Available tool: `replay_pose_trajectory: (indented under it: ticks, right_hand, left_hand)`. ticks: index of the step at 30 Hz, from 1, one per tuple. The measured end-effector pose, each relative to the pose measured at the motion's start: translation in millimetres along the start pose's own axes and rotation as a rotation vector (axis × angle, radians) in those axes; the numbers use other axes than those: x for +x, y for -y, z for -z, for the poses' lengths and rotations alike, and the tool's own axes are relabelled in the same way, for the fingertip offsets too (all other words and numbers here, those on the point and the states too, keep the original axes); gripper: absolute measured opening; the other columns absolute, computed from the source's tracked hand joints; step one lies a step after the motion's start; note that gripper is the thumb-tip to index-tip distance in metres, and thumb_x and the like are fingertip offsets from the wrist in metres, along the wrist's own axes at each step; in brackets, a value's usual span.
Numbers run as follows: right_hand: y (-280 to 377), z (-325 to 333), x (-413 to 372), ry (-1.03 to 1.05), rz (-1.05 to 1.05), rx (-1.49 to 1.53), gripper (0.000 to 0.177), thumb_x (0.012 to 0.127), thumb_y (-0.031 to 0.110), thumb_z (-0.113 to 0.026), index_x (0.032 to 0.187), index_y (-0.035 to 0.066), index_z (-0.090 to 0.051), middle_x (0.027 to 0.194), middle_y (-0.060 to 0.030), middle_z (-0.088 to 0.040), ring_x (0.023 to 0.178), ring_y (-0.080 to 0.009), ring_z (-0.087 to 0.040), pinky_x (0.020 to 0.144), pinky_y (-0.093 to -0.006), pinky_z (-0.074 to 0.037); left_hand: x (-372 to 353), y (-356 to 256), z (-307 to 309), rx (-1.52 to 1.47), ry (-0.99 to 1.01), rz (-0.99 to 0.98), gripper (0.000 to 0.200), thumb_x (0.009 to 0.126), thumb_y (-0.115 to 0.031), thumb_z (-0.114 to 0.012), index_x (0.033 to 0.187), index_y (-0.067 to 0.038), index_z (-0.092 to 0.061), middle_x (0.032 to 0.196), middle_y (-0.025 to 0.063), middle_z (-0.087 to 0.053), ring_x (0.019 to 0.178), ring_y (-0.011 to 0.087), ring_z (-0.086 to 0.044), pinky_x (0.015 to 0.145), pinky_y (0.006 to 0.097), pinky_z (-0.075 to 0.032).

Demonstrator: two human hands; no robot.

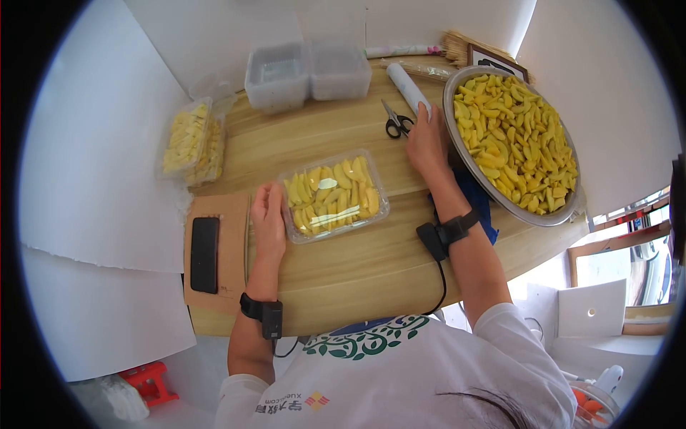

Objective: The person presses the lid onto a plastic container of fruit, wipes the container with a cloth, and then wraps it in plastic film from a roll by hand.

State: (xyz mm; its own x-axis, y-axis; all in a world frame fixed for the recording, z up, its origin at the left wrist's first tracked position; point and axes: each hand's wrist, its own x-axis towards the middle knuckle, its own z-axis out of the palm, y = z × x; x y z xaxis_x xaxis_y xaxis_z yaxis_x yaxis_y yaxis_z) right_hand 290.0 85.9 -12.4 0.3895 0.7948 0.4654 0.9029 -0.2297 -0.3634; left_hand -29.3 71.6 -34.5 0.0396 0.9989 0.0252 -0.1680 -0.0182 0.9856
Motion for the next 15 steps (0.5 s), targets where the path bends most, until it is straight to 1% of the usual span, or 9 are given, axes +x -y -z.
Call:
replay_pose_trajectory:
  ticks: [2,3,5,9,11,15]
  right_hand:
    - [-1.3,-3.2,1.7,0.040,-0.060,-0.093,0.054,0.085,0.005,-0.058,0.135,0.000,-0.040,0.136,-0.0258,-0.039,0.127,-0.0415,-0.038,0.103,-0.0468,-0.037]
    - [-2.3,-4.7,1.9,0.038,-0.058,-0.095,0.054,0.085,0.005,-0.058,0.135,0.000,-0.040,0.136,-0.0258,-0.039,0.127,-0.0415,-0.038,0.103,-0.0468,-0.037]
    - [-3.3,-7.7,1.1,0.024,-0.052,-0.166,0.057,0.083,0.002,-0.059,0.136,0.001,-0.040,0.135,-0.0258,-0.039,0.126,-0.0416,-0.039,0.102,-0.0467,-0.038]
    - [-8.1,-10.6,6.9,-0.033,-0.012,-0.227,0.061,0.079,-0.002,-0.061,0.136,0.002,-0.040,0.133,-0.0235,-0.042,0.123,-0.0401,-0.042,0.101,-0.0452,-0.039]
    - [-8.5,-7.8,11.6,0.104,-0.047,-0.146,0.064,0.077,-0.004,-0.062,0.136,0.004,-0.040,0.130,-0.0201,-0.046,0.119,-0.0379,-0.045,0.099,-0.0443,-0.041]
    - [-13.5,-14.7,11.5,0.066,-0.023,-0.096,0.064,0.076,-0.004,-0.062,0.136,0.005,-0.041,0.129,-0.0176,-0.048,0.116,-0.0363,-0.047,0.097,-0.0444,-0.042]
  left_hand:
    - [-2.1,-2.4,1.1,-0.041,0.028,0.015,0.021,0.100,-0.024,-0.051,0.102,-0.004,-0.057,0.079,-0.0058,-0.053,0.068,0.0009,-0.046,0.060,0.0171,-0.040]
    - [-3.1,-5.3,-1.0,-0.044,0.028,0.014,0.021,0.100,-0.024,-0.051,0.102,-0.004,-0.057,0.079,-0.0058,-0.053,0.068,0.0009,-0.046,0.060,0.0171,-0.040]
    - [-7.6,-11.6,-6.4,0.003,0.009,0.008,0.021,0.099,-0.023,-0.051,0.104,-0.003,-0.057,0.067,-0.0056,-0.047,0.059,0.0015,-0.041,0.050,0.0190,-0.032]
    - [-5.8,-6.5,-4.1,-0.017,0.008,0.005,0.021,0.099,-0.021,-0.051,0.107,-0.002,-0.056,0.066,-0.0043,-0.048,0.057,0.0021,-0.042,0.049,0.0196,-0.032]
    - [-5.3,-5.7,-3.8,0.040,0.001,-0.014,0.022,0.098,-0.020,-0.051,0.108,-0.001,-0.055,0.066,-0.0039,-0.048,0.056,0.0024,-0.042,0.048,0.0196,-0.032]
    - [-5.9,-8.3,-6.4,0.043,-0.022,-0.002,0.022,0.098,-0.019,-0.052,0.108,0.000,-0.055,0.066,-0.0042,-0.049,0.055,0.0023,-0.042,0.046,0.0195,-0.032]
